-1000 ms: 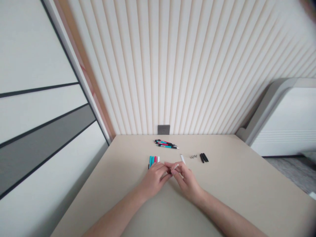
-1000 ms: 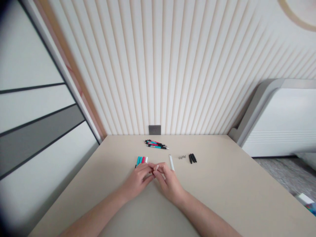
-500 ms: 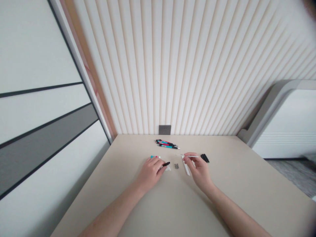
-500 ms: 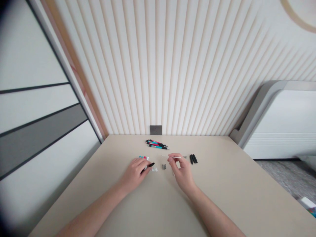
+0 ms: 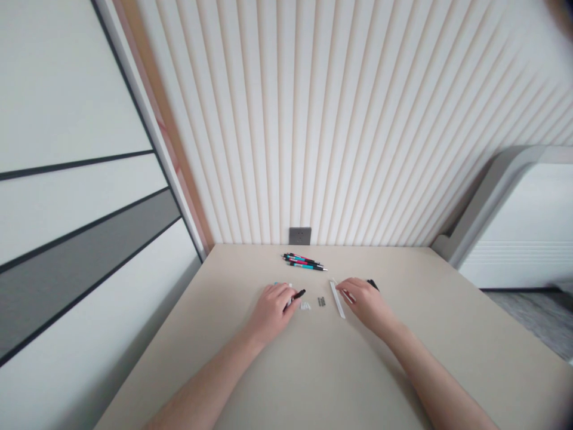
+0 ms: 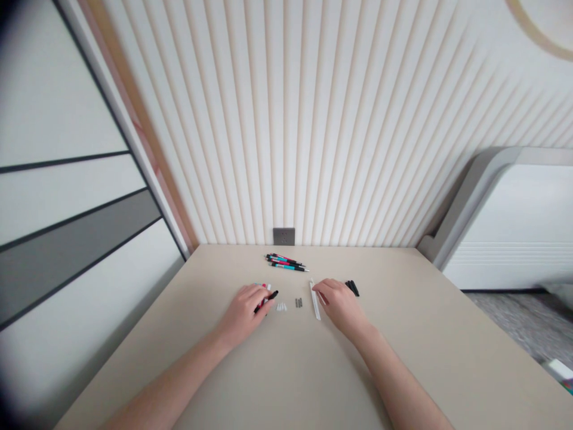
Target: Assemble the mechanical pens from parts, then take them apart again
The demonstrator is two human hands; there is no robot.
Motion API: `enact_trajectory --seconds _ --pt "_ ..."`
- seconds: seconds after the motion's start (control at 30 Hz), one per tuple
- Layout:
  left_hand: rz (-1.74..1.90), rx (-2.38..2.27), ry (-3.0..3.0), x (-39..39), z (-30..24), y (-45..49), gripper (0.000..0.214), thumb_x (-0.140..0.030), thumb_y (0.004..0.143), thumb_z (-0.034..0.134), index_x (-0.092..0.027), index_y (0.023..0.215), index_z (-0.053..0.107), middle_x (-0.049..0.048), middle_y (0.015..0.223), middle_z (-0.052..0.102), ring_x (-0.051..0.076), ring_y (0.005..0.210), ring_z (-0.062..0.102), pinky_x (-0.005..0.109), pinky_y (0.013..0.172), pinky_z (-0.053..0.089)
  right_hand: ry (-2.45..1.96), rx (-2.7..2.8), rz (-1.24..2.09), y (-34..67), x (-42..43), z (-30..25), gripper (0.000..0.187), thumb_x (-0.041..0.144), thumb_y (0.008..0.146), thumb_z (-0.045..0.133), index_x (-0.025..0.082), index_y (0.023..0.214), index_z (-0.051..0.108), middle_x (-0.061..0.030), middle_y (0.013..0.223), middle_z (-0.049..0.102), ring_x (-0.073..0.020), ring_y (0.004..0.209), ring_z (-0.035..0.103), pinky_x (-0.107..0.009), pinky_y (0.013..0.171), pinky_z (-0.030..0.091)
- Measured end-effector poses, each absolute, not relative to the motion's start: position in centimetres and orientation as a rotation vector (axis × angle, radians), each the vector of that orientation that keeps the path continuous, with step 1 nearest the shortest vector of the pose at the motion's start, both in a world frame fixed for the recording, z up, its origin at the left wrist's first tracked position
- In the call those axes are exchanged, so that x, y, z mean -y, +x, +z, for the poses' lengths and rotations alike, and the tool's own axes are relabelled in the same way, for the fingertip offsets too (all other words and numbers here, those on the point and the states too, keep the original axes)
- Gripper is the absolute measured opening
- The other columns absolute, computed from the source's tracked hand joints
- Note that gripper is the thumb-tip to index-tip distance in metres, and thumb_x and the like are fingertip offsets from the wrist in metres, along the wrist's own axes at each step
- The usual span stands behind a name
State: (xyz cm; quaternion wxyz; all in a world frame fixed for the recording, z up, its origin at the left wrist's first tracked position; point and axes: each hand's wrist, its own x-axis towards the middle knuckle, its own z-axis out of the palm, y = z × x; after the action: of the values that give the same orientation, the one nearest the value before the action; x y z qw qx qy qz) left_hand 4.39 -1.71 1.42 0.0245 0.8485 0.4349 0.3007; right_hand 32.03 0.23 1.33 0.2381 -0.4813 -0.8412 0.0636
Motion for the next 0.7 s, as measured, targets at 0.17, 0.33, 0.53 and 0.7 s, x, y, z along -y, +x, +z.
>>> enact_trajectory --seconds 0.17,0.33,0.53,0.7 --pt "0.933 -1.356 2.623 1.7 1.4 4.3 0.014 -0.027 0.095 0.051 -0.019 0.087 0.06 0.004 0.087 0.067 0.019 0.086 0.061 0.034 0.08 0.046 -1.427 2.447 0.114 31.9 0.0 1.4 0.03 0.012 0.091 0.045 0.02 0.102 0.071 -0.0088 0.098 0.071 -0.0221 0.095 0.065 -0.033 0.086 0.047" --pt "0.955 -1.339 2.633 1.5 1.1 4.2 0.012 -0.026 0.094 0.054 -0.02 0.086 0.06 0.004 0.086 0.067 0.019 0.087 0.062 0.034 0.08 0.046 -1.508 2.506 0.134 31.1 0.5 1.6 0.028 0.01 0.089 0.048 0.021 0.1 0.072 -0.0084 0.094 0.07 -0.022 0.093 0.065 -0.03 0.082 0.045" --pt "0.931 -1.334 2.643 1.5 0.9 4.1 0.012 -0.026 0.094 0.053 -0.02 0.086 0.06 0.0043 0.087 0.067 0.02 0.088 0.063 0.034 0.079 0.046 -1.516 2.517 0.146 30.8 0.8 1.6 0.03 0.009 0.089 0.048 0.021 0.105 0.07 -0.0089 0.097 0.069 -0.0219 0.093 0.064 -0.028 0.081 0.045" --pt "0.911 -1.333 2.648 1.5 0.9 4.1 0.01 -0.025 0.094 0.054 -0.02 0.087 0.06 0.0044 0.089 0.067 0.02 0.089 0.063 0.035 0.08 0.046 -1.523 2.538 0.146 30.8 0.9 1.7 0.037 0.005 0.088 0.044 0.021 0.109 0.07 -0.0098 0.1 0.068 -0.0219 0.095 0.064 -0.029 0.083 0.045"
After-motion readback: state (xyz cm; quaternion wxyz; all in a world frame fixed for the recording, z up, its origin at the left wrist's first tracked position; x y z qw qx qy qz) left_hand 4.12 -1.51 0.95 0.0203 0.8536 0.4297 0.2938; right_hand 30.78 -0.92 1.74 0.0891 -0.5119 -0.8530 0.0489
